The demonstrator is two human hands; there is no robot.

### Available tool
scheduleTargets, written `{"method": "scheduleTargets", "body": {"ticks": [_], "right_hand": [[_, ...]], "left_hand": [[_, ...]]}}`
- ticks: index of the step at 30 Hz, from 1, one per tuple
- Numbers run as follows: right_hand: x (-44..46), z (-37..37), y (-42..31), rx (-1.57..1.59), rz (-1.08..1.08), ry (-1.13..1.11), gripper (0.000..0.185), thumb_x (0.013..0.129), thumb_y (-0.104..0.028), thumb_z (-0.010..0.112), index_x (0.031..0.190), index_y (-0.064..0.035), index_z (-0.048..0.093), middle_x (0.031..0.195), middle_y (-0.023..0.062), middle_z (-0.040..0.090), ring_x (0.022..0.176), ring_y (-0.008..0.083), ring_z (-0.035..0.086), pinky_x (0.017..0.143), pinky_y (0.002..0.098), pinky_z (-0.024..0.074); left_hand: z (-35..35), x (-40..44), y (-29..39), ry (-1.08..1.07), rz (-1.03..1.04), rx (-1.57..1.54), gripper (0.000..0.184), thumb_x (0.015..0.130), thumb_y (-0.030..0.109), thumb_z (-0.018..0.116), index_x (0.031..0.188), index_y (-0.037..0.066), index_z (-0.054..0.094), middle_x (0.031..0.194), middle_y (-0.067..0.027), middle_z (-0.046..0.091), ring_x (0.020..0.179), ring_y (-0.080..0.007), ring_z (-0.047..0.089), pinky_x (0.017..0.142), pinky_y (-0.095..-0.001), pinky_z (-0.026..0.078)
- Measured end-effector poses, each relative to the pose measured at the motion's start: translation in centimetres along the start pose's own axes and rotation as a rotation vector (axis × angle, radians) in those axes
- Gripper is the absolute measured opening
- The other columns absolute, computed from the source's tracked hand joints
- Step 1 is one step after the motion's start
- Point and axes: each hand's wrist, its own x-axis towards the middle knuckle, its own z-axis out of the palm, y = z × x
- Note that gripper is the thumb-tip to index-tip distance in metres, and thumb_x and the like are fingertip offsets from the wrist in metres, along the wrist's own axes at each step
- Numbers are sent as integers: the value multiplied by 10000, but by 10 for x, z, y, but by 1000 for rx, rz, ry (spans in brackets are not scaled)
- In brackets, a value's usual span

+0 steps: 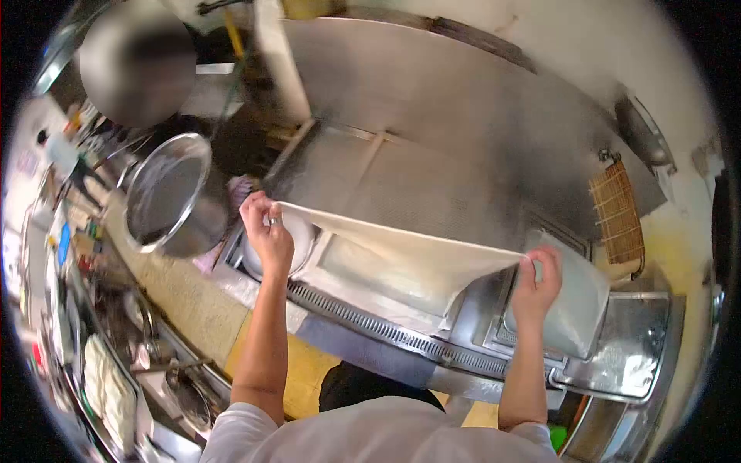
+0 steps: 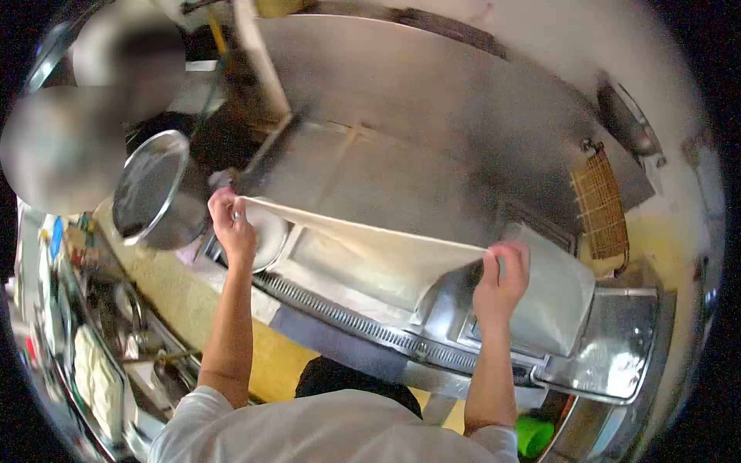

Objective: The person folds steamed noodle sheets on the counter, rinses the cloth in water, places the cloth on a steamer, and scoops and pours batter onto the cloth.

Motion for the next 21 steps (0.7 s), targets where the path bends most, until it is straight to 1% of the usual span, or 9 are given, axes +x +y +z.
{"method": "scheduleTargets", "body": {"ticks": [3,7,9,12,14,16,19,20,21], "right_hand": [[-14,-34,-47,146,-127,5,89,891,-42,687,888,-9,605,961,138,604,932,320,599,871,410,487],[-21,-69,-102,285,-319,-82,69,904,-13,667,904,-5,598,967,141,620,934,322,600,865,409,488],[-24,-79,-134,378,-367,-136,75,902,0,659,910,-5,584,966,138,626,931,318,601,853,411,489],[-30,-88,-179,487,-457,-211,73,909,12,643,917,-8,573,959,130,627,926,305,601,844,404,489],[-36,-91,-213,561,-538,-248,69,918,19,630,920,-11,568,953,127,626,922,289,602,839,390,489],[-46,-94,-251,645,-534,-326,61,932,20,620,924,-13,569,947,129,624,919,273,602,837,365,486],[-65,-92,-313,834,-574,-433,60,952,16,613,930,-17,568,943,119,618,909,238,596,837,326,477],[-72,-90,-334,907,-594,-472,62,959,13,613,932,-18,567,943,114,616,904,224,593,837,313,473],[-80,-88,-356,979,-619,-495,58,967,10,610,940,-18,568,946,98,612,902,207,585,837,303,469]], "left_hand": [[-79,-34,24,169,-59,-95,38,1001,40,622,1019,31,589,1258,-81,531,1058,-133,516,918,-262,437],[-180,-80,65,356,-94,-78,49,1027,67,611,1049,31,586,1292,-74,529,1079,-134,519,931,-253,424],[-232,-101,83,440,-177,-148,32,1030,61,606,1046,40,587,1261,-67,550,1095,-135,523,956,-250,419],[-309,-133,118,567,-167,-85,44,1003,24,621,1007,50,587,1093,-27,577,957,-105,527,847,-265,456],[-362,-155,141,629,-154,-95,41,1015,21,603,1005,52,578,1012,-2,570,910,-89,518,826,-245,445],[-414,-176,168,679,-130,-71,44,1037,30,576,998,49,567,916,25,555,854,-70,510,796,-222,431],[-492,-212,205,851,-132,3,49,1047,56,582,1003,36,575,922,24,566,836,-68,507,782,-226,433],[-518,-226,220,898,-102,85,69,1053,77,584,998,36,576,927,17,578,838,-70,511,783,-225,433],[-541,-238,241,942,-123,178,39,1020,-8,561,1027,16,592,930,4,595,857,-87,540,817,-230,451]]}}
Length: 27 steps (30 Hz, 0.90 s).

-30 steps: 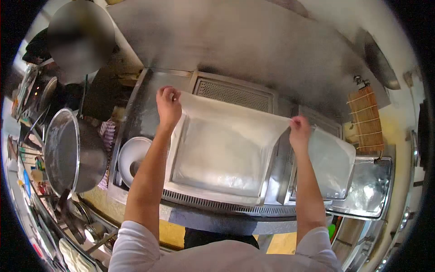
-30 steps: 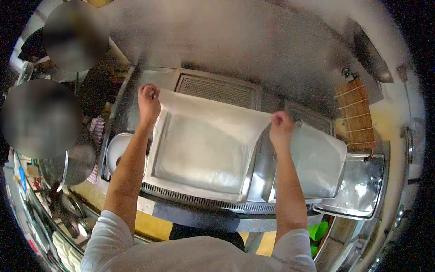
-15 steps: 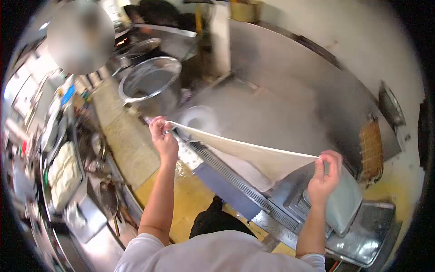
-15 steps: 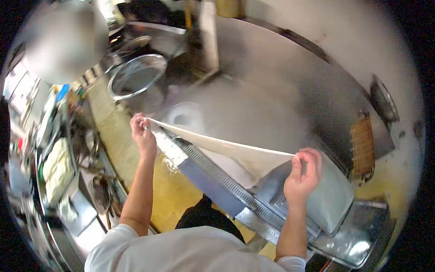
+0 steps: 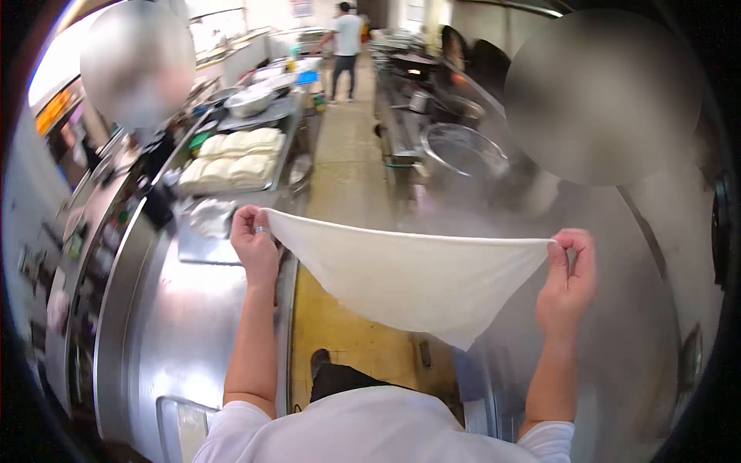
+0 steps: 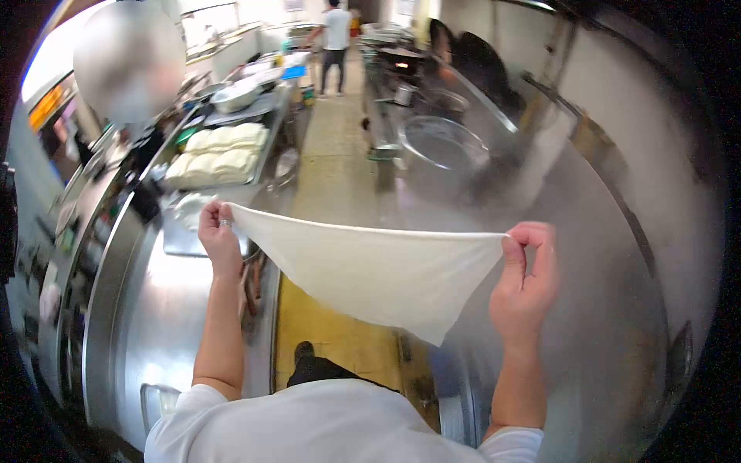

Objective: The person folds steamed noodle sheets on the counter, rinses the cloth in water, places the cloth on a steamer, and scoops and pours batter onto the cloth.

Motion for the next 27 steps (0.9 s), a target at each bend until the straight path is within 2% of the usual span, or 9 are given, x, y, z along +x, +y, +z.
{"method": "scheduleTargets", "body": {"ticks": [3,4,6,8,12,17,20,23,27], "right_hand": [[28,69,-35,187,-80,-72,37,988,-1,605,971,-16,576,955,53,597,897,157,560,839,276,458],[37,92,-51,231,-97,-101,25,994,-6,604,989,-14,582,958,40,591,897,141,550,841,268,455],[51,146,-81,336,-122,-159,25,1004,-20,608,1023,-11,595,964,22,586,901,117,539,847,258,453],[62,208,-112,450,-132,-213,56,1011,-39,616,1058,-8,610,970,12,588,907,102,538,853,252,453],[67,325,-193,553,-181,-396,61,998,-48,636,1048,-14,636,963,5,615,907,94,561,845,250,461],[42,480,-300,601,-238,-605,117,955,-85,659,1027,7,658,900,56,673,852,138,603,810,286,477],[10,582,-353,682,-336,-745,149,902,-98,676,994,19,689,845,127,699,801,214,655,760,345,501],[-36,683,-392,748,-359,-869,127,885,-93,677,954,7,716,829,152,714,804,266,687,758,382,520],[-78,757,-441,724,-354,-962,121,854,-101,708,917,-1,734,852,163,728,812,278,702,772,383,528]], "left_hand": [[-89,33,32,155,128,225,282,884,-147,449,1060,-42,642,946,-32,646,891,-127,606,868,-247,480],[-122,44,38,190,193,254,175,947,-87,521,1044,-38,658,934,-31,658,874,-114,599,840,-247,481],[-186,58,59,280,219,379,88,1004,33,611,1041,-26,664,916,-16,657,866,-96,584,833,-242,477],[-255,73,72,385,254,453,156,1026,144,656,1020,-12,666,913,0,651,859,-81,563,812,-235,465],[-370,87,117,545,309,561,149,1033,144,644,998,0,664,890,16,632,830,-69,536,762,-220,442],[-494,96,142,706,198,672,172,1028,161,653,986,-4,682,855,20,634,787,-65,541,717,-223,435],[-568,93,132,782,82,719,159,1021,147,656,984,-4,689,854,11,650,779,-70,551,717,-233,446],[-637,89,106,850,61,812,165,1001,149,676,973,-8,714,843,-20,693,759,-92,586,702,-263,475],[-661,89,114,924,11,1008,167,979,156,693,966,-8,724,823,-48,712,744,-114,604,696,-293,491]]}}
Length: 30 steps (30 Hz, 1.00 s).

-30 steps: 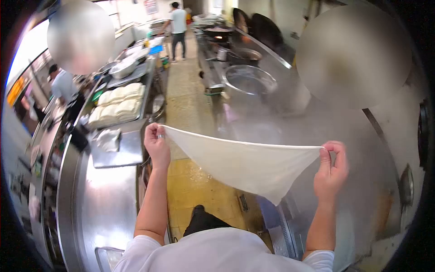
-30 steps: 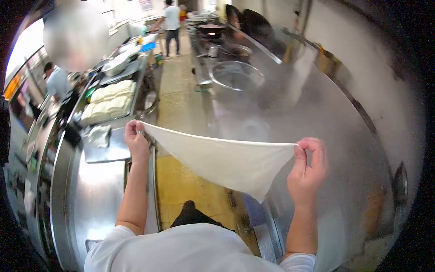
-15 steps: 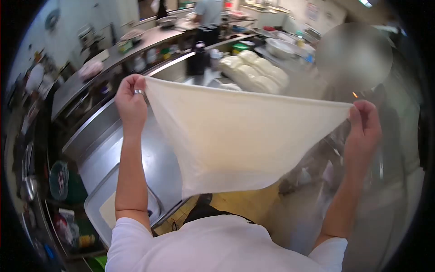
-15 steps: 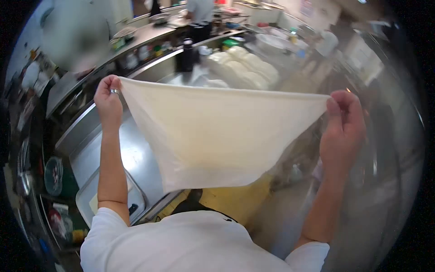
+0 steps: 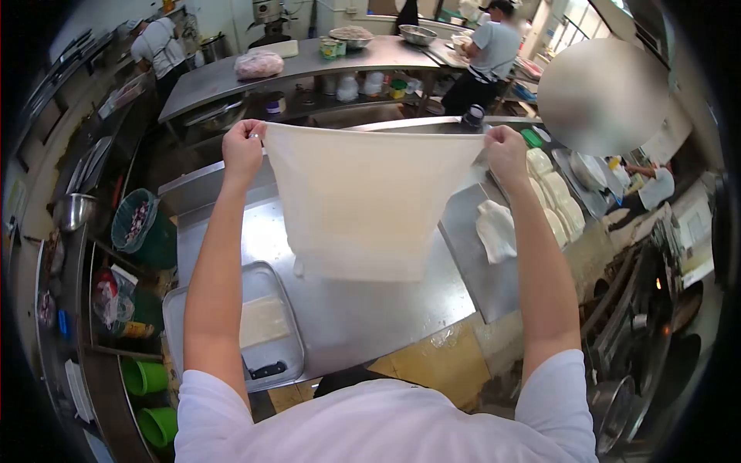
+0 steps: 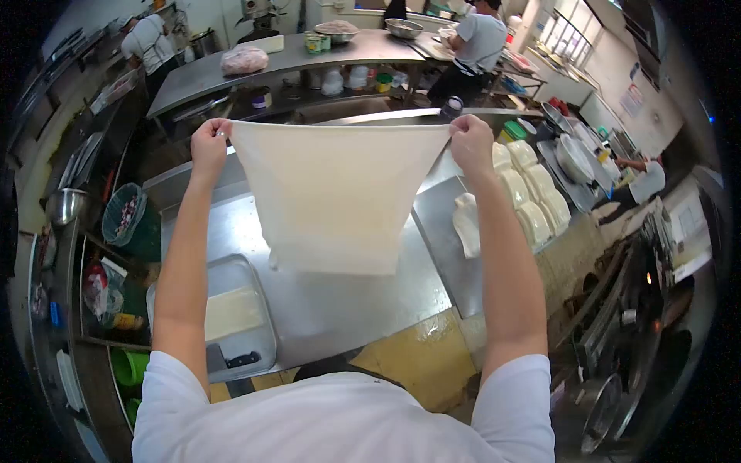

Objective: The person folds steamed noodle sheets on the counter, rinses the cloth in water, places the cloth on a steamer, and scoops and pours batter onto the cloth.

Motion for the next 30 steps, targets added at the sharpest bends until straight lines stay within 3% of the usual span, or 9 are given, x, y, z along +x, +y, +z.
{"method": "scheduleTargets", "body": {"ticks": [6,9,14,18,20,22,25,28,30], "right_hand": [[37,33,-1,84,-13,-19,107,846,-101,715,902,-15,743,829,153,728,787,271,695,754,376,531],[27,25,7,149,-24,-40,107,845,-92,705,903,-6,731,833,151,728,790,260,693,754,371,528],[-65,16,82,221,-52,-132,67,869,-52,668,898,3,694,827,138,697,770,244,657,734,380,512],[-215,-2,151,179,123,-330,56,852,14,629,878,8,678,829,182,664,779,283,645,716,378,496],[-300,0,221,-93,-104,-580,76,778,14,617,816,-20,674,903,208,645,913,402,606,810,483,488],[-357,-16,230,-166,9,-675,52,804,12,675,845,-20,671,998,192,628,1037,401,580,870,477,479],[-364,-25,207,-87,80,-676,40,823,8,681,854,-11,664,989,188,630,1018,397,586,882,480,483],[-338,-10,184,-31,54,-633,70,837,-11,697,901,-17,670,993,182,636,1019,393,594,891,465,486],[-312,7,170,8,31,-620,88,838,-16,700,921,-21,673,991,178,640,1016,392,597,888,458,487]], "left_hand": [[-15,13,30,46,-85,41,159,1007,148,663,958,3,706,851,14,660,807,-84,557,751,-254,450],[-26,-1,34,22,-5,94,149,1013,146,657,975,7,693,865,15,653,824,-82,561,766,-254,457],[-41,-110,30,-52,16,66,61,983,59,632,950,13,654,841,-9,658,800,-105,579,756,-286,488],[-66,-272,-11,-376,-205,125,21,940,17,640,948,26,657,862,-25,671,833,-116,595,776,-291,492],[-75,-361,-15,-554,-551,376,66,912,71,699,946,18,720,813,-37,702,769,-113,611,724,-305,514],[-80,-421,-14,-598,-684,470,108,901,102,736,968,17,736,804,-41,714,741,-118,629,709,-308,527],[-71,-440,-13,-444,-808,330,114,900,114,751,956,17,730,814,-49,722,738,-122,639,710,-306,533],[-44,-405,-41,-353,-730,316,138,913,142,743,958,13,723,798,-61,714,741,-118,635,712,-302,532],[-19,-364,-71,-318,-652,417,208,925,219,735,963,15,724,805,-100,721,750,-175,672,722,-345,541]]}}
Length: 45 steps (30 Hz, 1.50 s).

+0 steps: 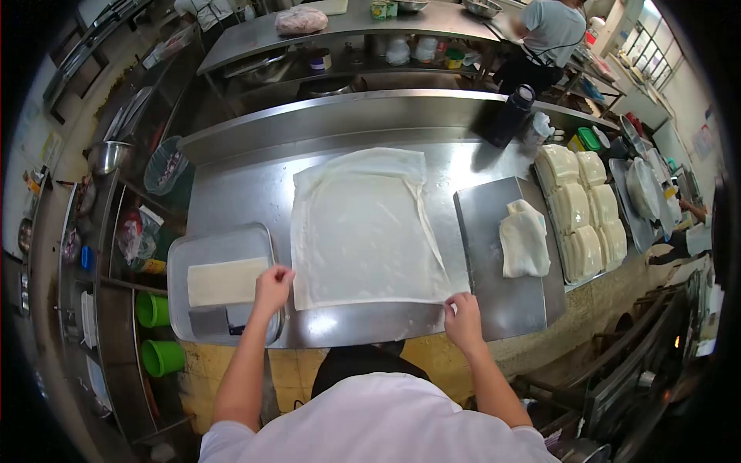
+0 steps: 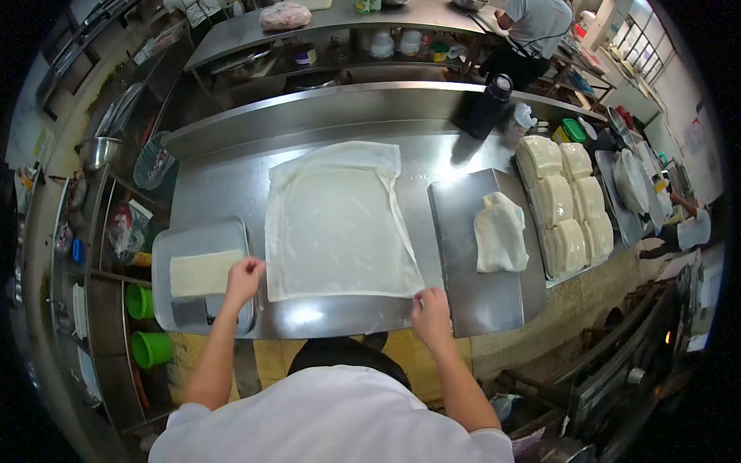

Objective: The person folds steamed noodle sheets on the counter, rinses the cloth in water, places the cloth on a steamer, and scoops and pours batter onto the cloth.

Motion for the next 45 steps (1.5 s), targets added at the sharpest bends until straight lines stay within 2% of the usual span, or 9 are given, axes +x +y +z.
{"method": "scheduleTargets", "body": {"ticks": [4,12,20,27,30,36,38,42,45], "right_hand": [[68,8,-14,17,-63,22,108,843,-63,703,938,-22,672,972,185,641,980,393,610,865,468,493],[270,46,-6,13,178,-13,242,856,-183,692,978,25,721,966,254,719,928,420,693,844,464,541],[393,115,6,-328,266,-247,272,876,-189,673,1018,42,697,1109,294,693,1070,442,665,924,500,531],[398,98,3,-351,-18,32,111,890,-84,629,919,14,671,982,214,673,984,403,634,865,495,521],[400,94,4,-333,-7,50,103,902,-79,614,910,10,665,995,199,671,984,405,624,856,494,515],[344,99,-33,-279,-59,-324,398,1014,-283,529,1261,21,598,1393,211,564,1299,416,513,1070,504,433],[324,132,-7,-507,-243,-260,562,1054,-389,466,1452,7,494,1581,204,419,1452,405,393,1181,527,340],[343,129,-7,-531,-108,-339,720,1068,-476,401,1580,18,291,1680,200,228,1545,381,232,1240,579,203],[335,146,-28,-412,-85,-337,742,1070,-494,379,1567,51,299,1669,230,237,1544,390,235,1238,581,201]], "left_hand": [[16,123,38,175,17,181,306,948,328,693,1011,32,737,934,-176,753,882,-362,716,791,-451,548],[51,301,66,207,-50,393,405,925,405,688,1076,33,741,1075,-201,747,1063,-383,695,922,-487,536],[53,323,66,27,-8,165,319,900,318,744,1051,38,732,973,-173,748,913,-328,704,828,-427,539],[49,316,43,155,91,-83,143,962,178,717,942,42,681,731,9,628,627,-77,482,562,-276,377],[48,310,49,133,26,-169,127,960,133,719,1028,35,676,789,0,662,668,-70,525,586,-262,412],[57,321,34,161,7,-387,278,909,103,768,1145,21,648,902,-53,660,777,-129,579,678,-302,470],[58,311,41,302,127,-180,329,900,108,765,1188,16,635,1023,-114,685,943,-214,636,823,-349,505],[56,267,97,546,391,287,448,872,130,763,1275,13,607,1301,-217,634,1280,-373,568,1098,-457,439],[88,225,106,10,434,157,517,887,164,728,1362,35,569,1458,-216,524,1364,-396,472,1151,-518,363]]}}
